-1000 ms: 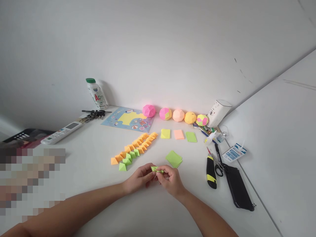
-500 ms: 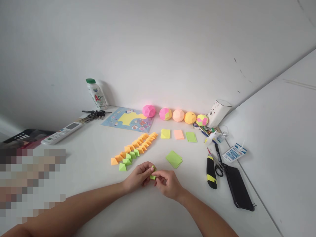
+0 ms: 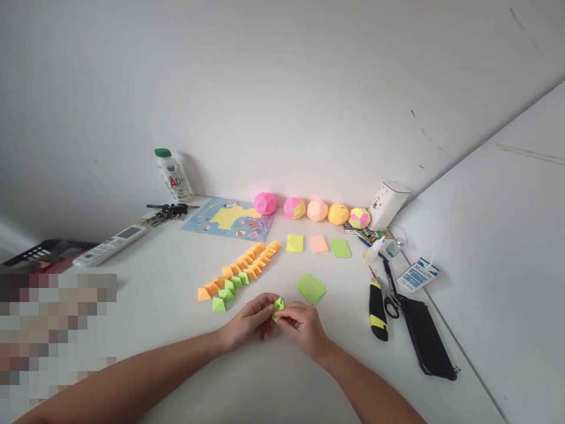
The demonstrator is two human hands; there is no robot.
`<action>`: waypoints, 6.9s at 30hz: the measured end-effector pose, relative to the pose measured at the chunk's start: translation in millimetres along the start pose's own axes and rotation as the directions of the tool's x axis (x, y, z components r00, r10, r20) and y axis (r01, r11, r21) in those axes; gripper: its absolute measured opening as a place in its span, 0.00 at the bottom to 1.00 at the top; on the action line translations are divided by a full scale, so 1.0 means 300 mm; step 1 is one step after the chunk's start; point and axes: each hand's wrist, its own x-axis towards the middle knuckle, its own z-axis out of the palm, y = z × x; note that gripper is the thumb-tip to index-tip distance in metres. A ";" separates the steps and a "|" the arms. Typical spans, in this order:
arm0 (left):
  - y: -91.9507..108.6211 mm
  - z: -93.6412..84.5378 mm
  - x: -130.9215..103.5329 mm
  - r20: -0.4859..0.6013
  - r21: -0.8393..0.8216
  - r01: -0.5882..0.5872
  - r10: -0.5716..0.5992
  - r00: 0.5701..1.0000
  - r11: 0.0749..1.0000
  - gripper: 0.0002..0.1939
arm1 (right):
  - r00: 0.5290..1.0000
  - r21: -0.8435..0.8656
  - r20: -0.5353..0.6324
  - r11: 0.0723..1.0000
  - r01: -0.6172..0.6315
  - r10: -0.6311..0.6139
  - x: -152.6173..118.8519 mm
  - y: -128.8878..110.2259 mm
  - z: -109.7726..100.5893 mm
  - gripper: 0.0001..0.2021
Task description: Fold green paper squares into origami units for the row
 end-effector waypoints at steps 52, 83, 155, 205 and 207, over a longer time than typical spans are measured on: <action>-0.036 -0.015 -0.007 0.023 0.156 -0.028 0.025 0.999 0.987 0.21 | 0.963 0.238 0.076 0.933 -0.269 0.258 -0.010 0.028 0.015 0.04; -0.006 0.008 -0.018 0.113 0.355 -0.187 0.156 0.981 0.916 0.15 | 0.893 0.348 0.133 0.824 -0.448 0.429 -0.015 0.040 0.035 0.03; 0.002 -0.002 0.000 -0.138 0.100 -0.008 0.021 0.990 0.995 0.18 | 0.946 0.266 0.095 0.907 -0.325 0.311 0.009 0.021 -0.024 0.07; -0.001 -0.005 -0.002 -0.298 0.662 -0.083 0.364 0.883 0.745 0.20 | 0.970 -0.167 0.241 0.985 0.038 0.004 0.203 -0.024 -0.058 0.11; 0.004 -0.003 -0.008 -0.290 0.660 -0.074 0.346 0.892 0.747 0.21 | 0.966 -0.153 0.257 0.988 0.025 0.015 0.210 -0.012 -0.065 0.10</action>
